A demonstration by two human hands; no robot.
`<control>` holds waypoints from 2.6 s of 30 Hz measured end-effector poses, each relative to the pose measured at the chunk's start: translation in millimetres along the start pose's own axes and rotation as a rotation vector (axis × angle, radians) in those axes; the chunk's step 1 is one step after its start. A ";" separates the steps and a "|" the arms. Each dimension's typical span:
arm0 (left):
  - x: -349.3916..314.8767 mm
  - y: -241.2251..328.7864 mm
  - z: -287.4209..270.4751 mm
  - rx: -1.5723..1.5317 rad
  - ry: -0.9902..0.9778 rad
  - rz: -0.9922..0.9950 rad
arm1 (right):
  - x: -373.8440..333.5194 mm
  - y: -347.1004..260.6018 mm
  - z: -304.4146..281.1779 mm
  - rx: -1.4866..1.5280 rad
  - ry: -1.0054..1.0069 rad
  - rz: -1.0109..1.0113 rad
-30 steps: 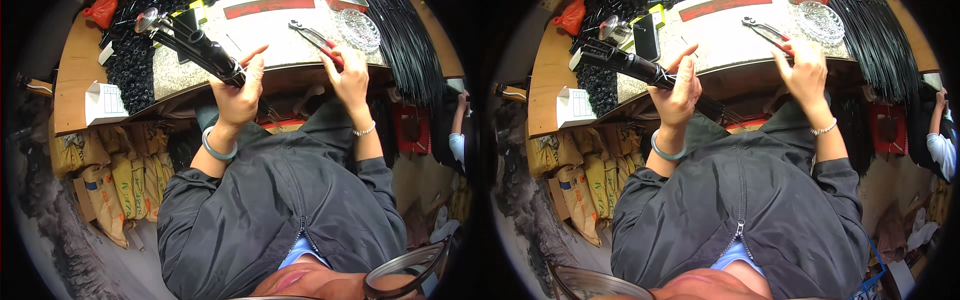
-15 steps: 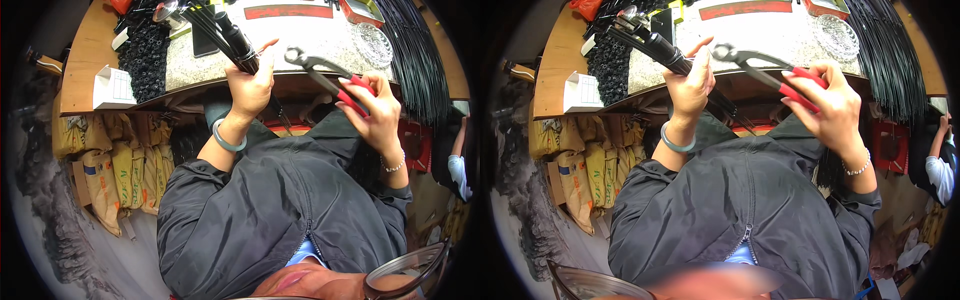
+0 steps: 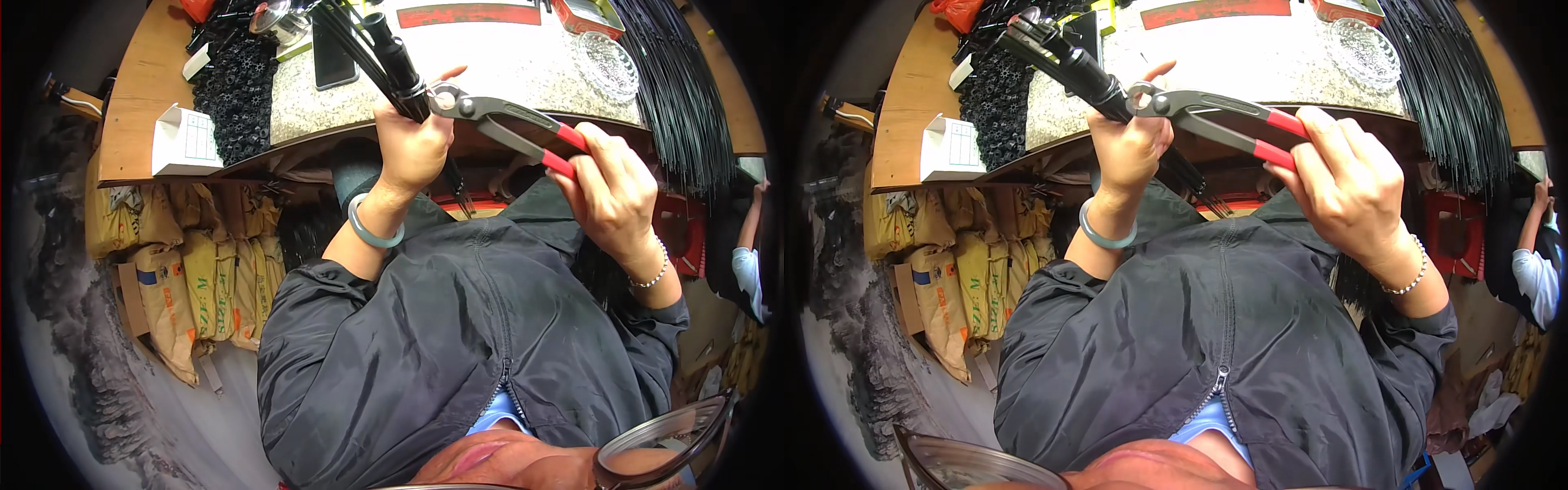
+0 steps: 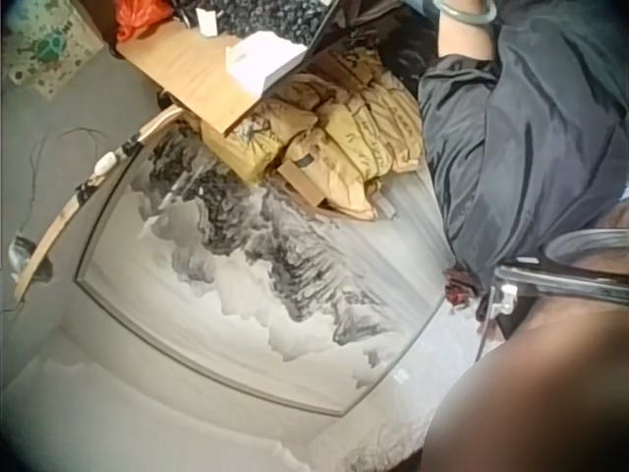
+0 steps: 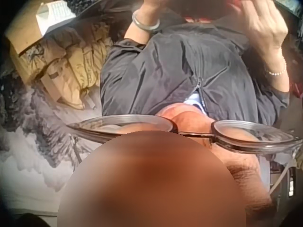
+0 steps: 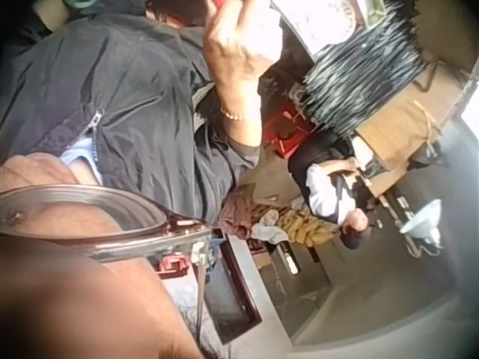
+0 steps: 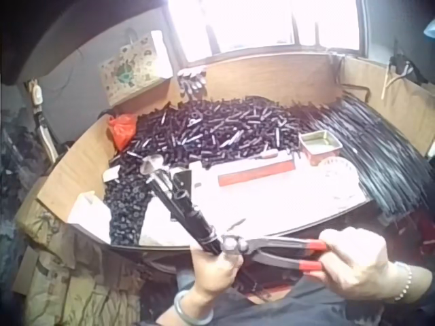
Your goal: Gathering groups of black rods and securing them with fasteners using pliers.
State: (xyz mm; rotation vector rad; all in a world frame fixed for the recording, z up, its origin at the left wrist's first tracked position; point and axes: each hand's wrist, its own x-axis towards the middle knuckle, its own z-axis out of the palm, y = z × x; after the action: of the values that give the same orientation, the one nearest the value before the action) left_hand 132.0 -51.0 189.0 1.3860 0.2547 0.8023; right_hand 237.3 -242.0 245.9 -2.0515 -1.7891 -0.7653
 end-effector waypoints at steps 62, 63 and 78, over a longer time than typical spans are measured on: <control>-8.9 11.0 11.1 -0.013 -0.138 -0.067 | 13.6 20.7 -17.6 1.187 -0.871 0.533; -8.5 10.5 10.0 0.037 -0.148 -0.032 | 15.6 21.4 -19.3 1.186 -0.888 0.566; 4.7 10.0 10.6 0.090 -0.059 0.044 | -13.4 6.3 29.2 1.189 -0.229 0.586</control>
State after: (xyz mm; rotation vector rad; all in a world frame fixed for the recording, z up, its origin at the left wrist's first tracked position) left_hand 138.3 -56.4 201.9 1.5021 0.2176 0.7929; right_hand 247.9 -237.6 215.2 -1.6100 -1.0969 0.6070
